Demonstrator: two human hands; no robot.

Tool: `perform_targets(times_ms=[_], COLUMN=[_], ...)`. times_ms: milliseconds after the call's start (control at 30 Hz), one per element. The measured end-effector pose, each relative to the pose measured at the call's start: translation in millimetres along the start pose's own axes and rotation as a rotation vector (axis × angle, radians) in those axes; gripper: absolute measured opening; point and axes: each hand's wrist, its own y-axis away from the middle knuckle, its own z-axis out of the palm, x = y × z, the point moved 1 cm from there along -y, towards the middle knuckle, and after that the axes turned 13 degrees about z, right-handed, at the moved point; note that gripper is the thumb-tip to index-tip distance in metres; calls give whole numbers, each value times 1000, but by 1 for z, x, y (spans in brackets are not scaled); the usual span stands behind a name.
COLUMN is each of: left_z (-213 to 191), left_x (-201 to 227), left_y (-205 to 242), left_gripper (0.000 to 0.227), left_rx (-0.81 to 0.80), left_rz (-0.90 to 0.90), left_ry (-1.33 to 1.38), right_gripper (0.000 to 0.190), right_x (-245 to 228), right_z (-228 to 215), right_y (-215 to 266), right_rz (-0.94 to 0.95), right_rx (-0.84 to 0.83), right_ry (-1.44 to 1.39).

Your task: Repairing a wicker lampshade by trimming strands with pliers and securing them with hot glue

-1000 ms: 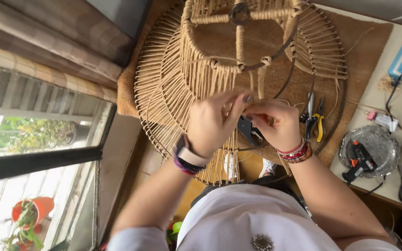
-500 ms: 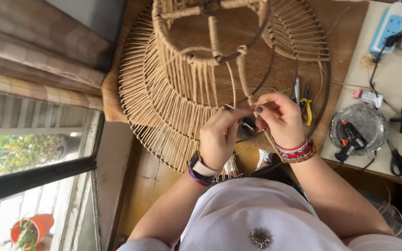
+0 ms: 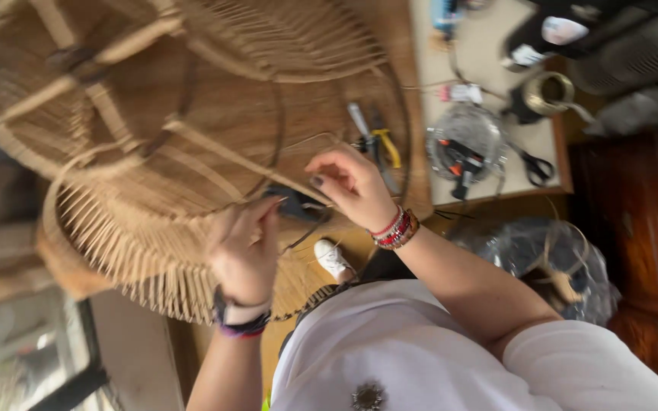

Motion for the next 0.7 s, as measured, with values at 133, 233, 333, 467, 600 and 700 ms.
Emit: perform_targets(times_ms=[133, 233, 333, 467, 600, 700], left_z=[18, 31, 47, 47, 41, 39], left_x=[-16, -19, -23, -12, -4, -4], left_y=[11, 15, 19, 11, -3, -5], left_gripper=[13, 9, 10, 11, 9, 8], left_rx=[40, 36, 24, 7, -8, 22], left_rz=[83, 95, 151, 171, 233, 244], left_ry=[-32, -109, -55, -86, -65, -34], right_gripper=[26, 7, 33, 36, 36, 31], right_x=[124, 247, 328, 386, 394, 360], right_z=[-99, -180, -243, -278, -282, -259], right_y=[6, 35, 51, 52, 38, 32], right_rz=[-64, -25, 562, 841, 830, 638], right_rx=[373, 635, 725, 773, 756, 758], right_ry=[516, 959, 1086, 874, 800, 733])
